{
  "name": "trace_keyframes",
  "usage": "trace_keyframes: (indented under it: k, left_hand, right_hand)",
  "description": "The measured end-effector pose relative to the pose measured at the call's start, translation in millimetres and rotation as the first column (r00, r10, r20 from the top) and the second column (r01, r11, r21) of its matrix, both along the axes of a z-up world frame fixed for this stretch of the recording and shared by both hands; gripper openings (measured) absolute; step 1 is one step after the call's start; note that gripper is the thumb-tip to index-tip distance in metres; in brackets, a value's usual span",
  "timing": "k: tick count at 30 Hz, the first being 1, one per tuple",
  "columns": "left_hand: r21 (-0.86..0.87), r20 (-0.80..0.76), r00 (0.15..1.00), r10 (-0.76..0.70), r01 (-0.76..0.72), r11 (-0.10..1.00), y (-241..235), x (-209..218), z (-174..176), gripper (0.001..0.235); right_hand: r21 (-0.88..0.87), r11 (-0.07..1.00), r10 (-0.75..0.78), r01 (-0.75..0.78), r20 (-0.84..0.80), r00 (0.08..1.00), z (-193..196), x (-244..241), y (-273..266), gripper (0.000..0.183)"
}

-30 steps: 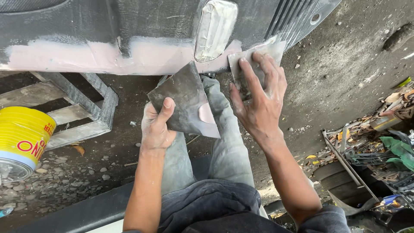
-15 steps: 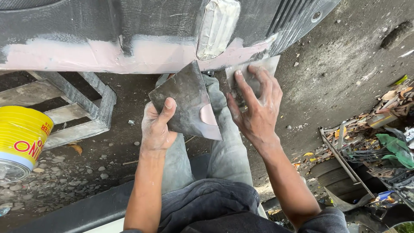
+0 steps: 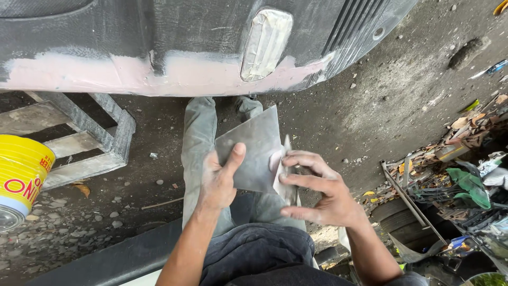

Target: The person applies pink body filler to a car bumper using a metal spreader and a sanding block. They smooth the filler on the bumper surface, then scrape additional filler from a can onto the spreader to continue the application.

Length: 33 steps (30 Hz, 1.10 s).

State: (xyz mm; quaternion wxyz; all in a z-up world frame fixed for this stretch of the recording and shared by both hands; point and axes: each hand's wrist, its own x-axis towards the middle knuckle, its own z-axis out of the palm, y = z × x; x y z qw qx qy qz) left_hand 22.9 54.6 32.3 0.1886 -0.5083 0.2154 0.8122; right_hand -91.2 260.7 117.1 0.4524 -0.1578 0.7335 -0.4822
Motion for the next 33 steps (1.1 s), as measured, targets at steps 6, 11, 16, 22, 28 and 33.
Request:
trace_keyframes:
  k: [6,11,16,22,28,33]
  left_hand:
    - [0.067,0.032,0.998,0.054,-0.056,0.996,-25,-3,3,0.042]
    - [-0.079,0.024,0.999,0.043,-0.041,0.996,-35,-1,-11,0.043]
    - [-0.18,0.017,1.0,0.004,-0.001,0.984,-34,9,-16,0.043]
    - [-0.42,0.175,0.304,-0.936,0.883,0.208,-12,-36,30,0.04]
    - [-0.826,-0.21,0.678,-0.705,0.263,0.499,10,-65,61,0.032]
    - [-0.822,-0.252,0.764,-0.594,0.155,0.548,23,-29,32,0.024]
  right_hand:
    - [0.537,0.821,0.412,-0.194,-0.322,0.853,-29,-36,-4,0.054]
    - [0.513,0.858,0.366,-0.024,-0.579,0.729,-57,-56,-34,0.056]
    - [0.473,0.88,0.287,0.053,-0.617,0.732,-46,-66,-21,0.055]
    - [0.309,0.949,0.165,-0.055,-0.34,0.926,-8,-18,-2,0.06]
    - [0.203,0.979,0.028,0.004,-0.155,0.988,-2,16,-4,0.05]
    - [0.322,0.916,0.287,-0.241,-0.103,0.952,-2,0,11,0.056]
